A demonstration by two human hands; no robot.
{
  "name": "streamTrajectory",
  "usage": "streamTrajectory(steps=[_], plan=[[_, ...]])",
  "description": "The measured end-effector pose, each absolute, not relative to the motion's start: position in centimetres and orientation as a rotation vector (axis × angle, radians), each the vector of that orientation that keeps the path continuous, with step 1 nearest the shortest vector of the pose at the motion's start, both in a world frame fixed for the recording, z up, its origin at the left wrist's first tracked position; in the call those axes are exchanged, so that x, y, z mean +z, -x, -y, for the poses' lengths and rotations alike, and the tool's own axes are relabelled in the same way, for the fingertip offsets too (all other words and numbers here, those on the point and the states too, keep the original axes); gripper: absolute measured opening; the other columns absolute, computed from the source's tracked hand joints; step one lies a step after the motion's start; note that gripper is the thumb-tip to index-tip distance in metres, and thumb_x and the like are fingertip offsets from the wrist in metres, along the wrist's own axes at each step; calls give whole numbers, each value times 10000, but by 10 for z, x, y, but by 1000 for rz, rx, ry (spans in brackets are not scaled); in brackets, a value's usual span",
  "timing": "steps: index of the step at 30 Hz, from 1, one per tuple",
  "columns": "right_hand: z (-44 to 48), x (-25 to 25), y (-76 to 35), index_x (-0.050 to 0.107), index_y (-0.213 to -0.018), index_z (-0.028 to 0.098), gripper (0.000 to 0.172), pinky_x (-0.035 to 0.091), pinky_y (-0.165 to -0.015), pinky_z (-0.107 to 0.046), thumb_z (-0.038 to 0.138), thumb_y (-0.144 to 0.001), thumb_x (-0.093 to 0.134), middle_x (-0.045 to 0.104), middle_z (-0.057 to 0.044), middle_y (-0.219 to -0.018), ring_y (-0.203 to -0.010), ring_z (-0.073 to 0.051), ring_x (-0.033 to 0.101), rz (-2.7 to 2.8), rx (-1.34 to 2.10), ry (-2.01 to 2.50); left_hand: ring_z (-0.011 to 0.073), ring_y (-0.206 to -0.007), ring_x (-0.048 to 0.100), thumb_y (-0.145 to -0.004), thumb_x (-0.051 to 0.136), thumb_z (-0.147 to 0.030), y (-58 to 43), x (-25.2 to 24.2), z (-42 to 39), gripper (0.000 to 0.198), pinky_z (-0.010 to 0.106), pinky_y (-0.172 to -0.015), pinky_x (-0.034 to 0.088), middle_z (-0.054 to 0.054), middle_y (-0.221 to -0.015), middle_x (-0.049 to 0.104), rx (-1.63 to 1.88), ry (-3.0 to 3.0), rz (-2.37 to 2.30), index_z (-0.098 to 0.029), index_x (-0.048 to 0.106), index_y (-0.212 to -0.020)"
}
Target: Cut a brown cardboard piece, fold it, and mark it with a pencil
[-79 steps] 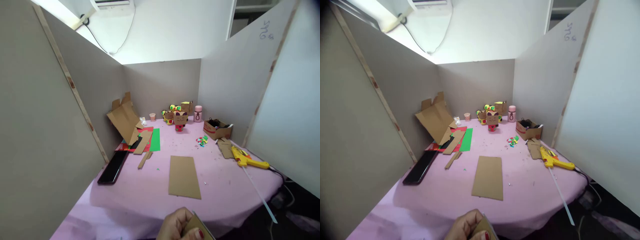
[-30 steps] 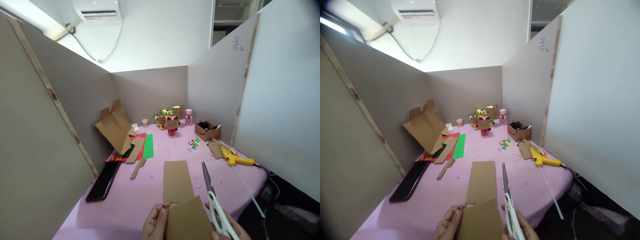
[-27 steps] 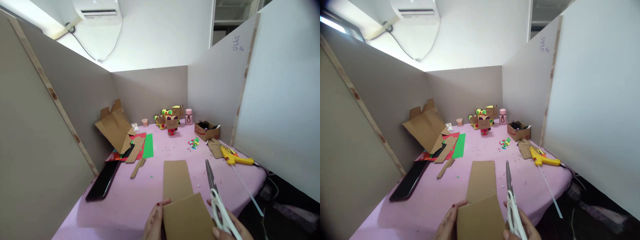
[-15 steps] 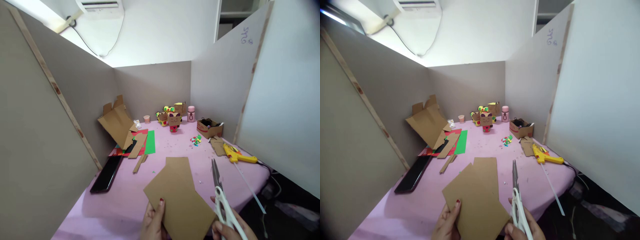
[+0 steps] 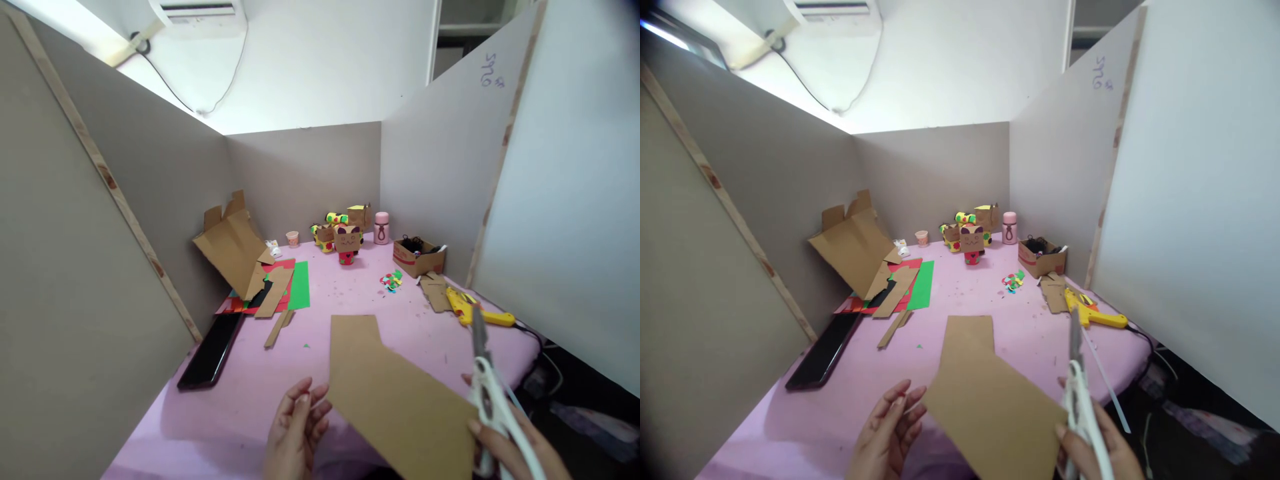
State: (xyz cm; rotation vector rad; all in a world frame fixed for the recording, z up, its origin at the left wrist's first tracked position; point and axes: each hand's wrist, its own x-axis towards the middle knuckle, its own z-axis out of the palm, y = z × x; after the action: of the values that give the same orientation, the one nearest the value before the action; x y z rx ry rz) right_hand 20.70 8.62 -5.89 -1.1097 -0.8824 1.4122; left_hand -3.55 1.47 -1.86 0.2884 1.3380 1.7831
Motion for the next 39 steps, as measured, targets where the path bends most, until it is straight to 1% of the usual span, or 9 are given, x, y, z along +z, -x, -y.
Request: streamTrajectory(steps=[7, 10, 13, 15, 17, 21, 28, 33, 39], plan=[[-119, -14, -226, 631, -1023, 311, 565, 474, -644, -50, 213, -506, 836, 607, 90, -812, -725, -82, 557, 584, 1200, 923, 340, -1155, 479, -726, 583, -405, 48, -16, -60, 602, 394, -933, 351, 215, -1281, 514, 1260, -1353, -2000, -87, 486, -1227], [-129, -14, -216, 603, -1058, 311, 536, 459, -571, -75, 207, -573, 808, 573, 93, -791, -625, -62, 515, 659, 1173, 886, 393, -1114, 463, -668, 622, -341, 40, -20, -83, 657, 448, -927, 313, 222, -1155, 575, 975, -1599, -2197, -75, 467, -1249], [-137, -20, -201, 557, -1101, 256, 563, 416, -456, -123, 254, -592, 798, 531, 86, -702, -520, -64, 454, 796, 1181, 901, 414, -1104, 444, -563, 694, -265, 35, -25, -99, 804, 460, -922, 299, 220, -1127, 571, 1035, -1493, -2182, -75, 414, -1292], [-142, -22, -189, 539, -1109, 221, 569, 404, -451, -136, 283, -602, 790, 522, 79, -667, -519, -69, 451, 870, 1206, 923, 397, -1182, 393, -536, 699, -217, 37, -28, -107, 862, 429, -972, 267, 225, -1209, 533, 1182, -1323, -2058, -67, 371, -1319], [-148, -23, -180, 516, -1142, 210, 588, 399, -457, -146, 307, -623, 774, 526, 77, -652, -518, -71, 449, 937, 1254, 932, 352, -1160, 455, -578, 669, -219, 47, -29, -112, 717, 382, -954, 320, 201, -1196, 568, 1280, -1187, -1883, -75, 457, -1248], [-165, -25, -172, 481, -1191, 197, 626, 392, -463, -194, 324, -641, 752, 525, 75, -628, -509, -97, 455, 1093, 1317, 949, 259, -820, 652, -751, 540, -359, 83, -19, -115, 363, 338, -735, 473, 119, -910, 712, 1293, -1113, -1585, -113, 623, -1004], [-197, -28, -150, 539, -1129, 196, 504, 409, -525, -223, 279, -665, 719, 561, 52, -649, -598, -147, 516, 1351, 1414, 906, 225, -850, 646, -749, 594, -366, 130, 28, -120, 348, 307, -793, 445, 81, -972, 714, 1306, -1127, -1417, -171, 664, -1028], [-203, -23, -114, 492, -1143, 174, 461, 439, -638, -235, 243, -719, 658, 589, 25, -750, -700, -152, 548, 1384, 1434, 887, 210, -818, 634, -718, 639, -287, 119, 43, -129, 310, 278, -719, 452, 73, -930, 717, 1144, -1197, -1372, -171, 688, -1001], [-209, -28, -95, 457, -1164, 160, 474, 438, -609, -241, 299, -744, 627, 559, 42, -719, -669, -148, 549, 1365, 1443, 950, 172, -700, 631, -642, 674, -133, 119, 34, -134, 337, 238, -615, 441, 36, -808, 718, 1117, -1183, -1350, -162, 697, -977]])
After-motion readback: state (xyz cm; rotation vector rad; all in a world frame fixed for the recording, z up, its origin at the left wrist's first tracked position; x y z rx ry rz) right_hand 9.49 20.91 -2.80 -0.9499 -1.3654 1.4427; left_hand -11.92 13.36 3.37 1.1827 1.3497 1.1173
